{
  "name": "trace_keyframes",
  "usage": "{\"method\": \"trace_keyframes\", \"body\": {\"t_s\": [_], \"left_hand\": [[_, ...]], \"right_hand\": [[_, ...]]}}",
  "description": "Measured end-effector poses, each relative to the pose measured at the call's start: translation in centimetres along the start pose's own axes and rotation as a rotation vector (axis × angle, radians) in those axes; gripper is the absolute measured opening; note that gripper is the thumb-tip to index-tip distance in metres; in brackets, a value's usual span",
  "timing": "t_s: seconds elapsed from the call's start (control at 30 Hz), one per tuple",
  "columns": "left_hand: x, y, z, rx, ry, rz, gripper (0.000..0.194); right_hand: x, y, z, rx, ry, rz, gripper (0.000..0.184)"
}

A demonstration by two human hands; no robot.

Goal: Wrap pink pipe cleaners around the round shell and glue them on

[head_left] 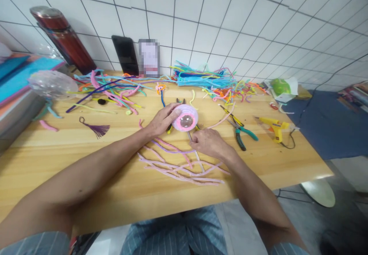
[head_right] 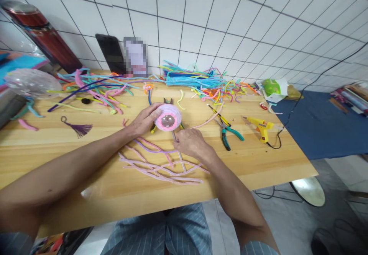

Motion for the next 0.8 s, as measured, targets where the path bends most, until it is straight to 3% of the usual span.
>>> {"method": "trace_keyframes", "body": {"t_s": [0.2,0.33,0.47,0.57,0.67,0.8], "left_hand": [[0.0,0.0,-0.2,0.0,-0.019,0.003,0.071],[0.3,-0.1,-0.3,-0.018,-0.032,-0.01,0.075],[0.5,-0.2,-0.5,-0.062,-0.065,-0.022,0.073],[0.6,-0.3,-1.1,-0.14,-0.106,-0.036,0.071],[0.8,0.0,-2.4,-0.295,-0.228,-0.085,0.065],[0.4,0.9,-4.6,-0.506,-0.369,-0.125,0.051]], "right_hand": [[-1.3,-0.3,-1.5,-0.049,0.093,0.021,0.038],[-2.2,-0.5,-3.4,-0.179,0.167,0.115,0.036],[-2.7,-0.3,-3.7,-0.305,0.213,0.161,0.032],[-2.6,-0.3,-3.9,-0.369,0.309,0.109,0.023],[-3.3,-1.0,-5.0,-0.402,0.395,0.081,0.017],[-6.7,-2.6,-7.3,-0.496,0.464,0.135,0.016]]}}
Point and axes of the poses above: each hand's wrist, its own y-axis towards the middle knuckle, its own z-axis out of the palm, x = y × z, the point moved 6 cm from there along y, towards the middle knuckle, and after that the axes turned 6 degrees about -x, right-handed, at the moved point
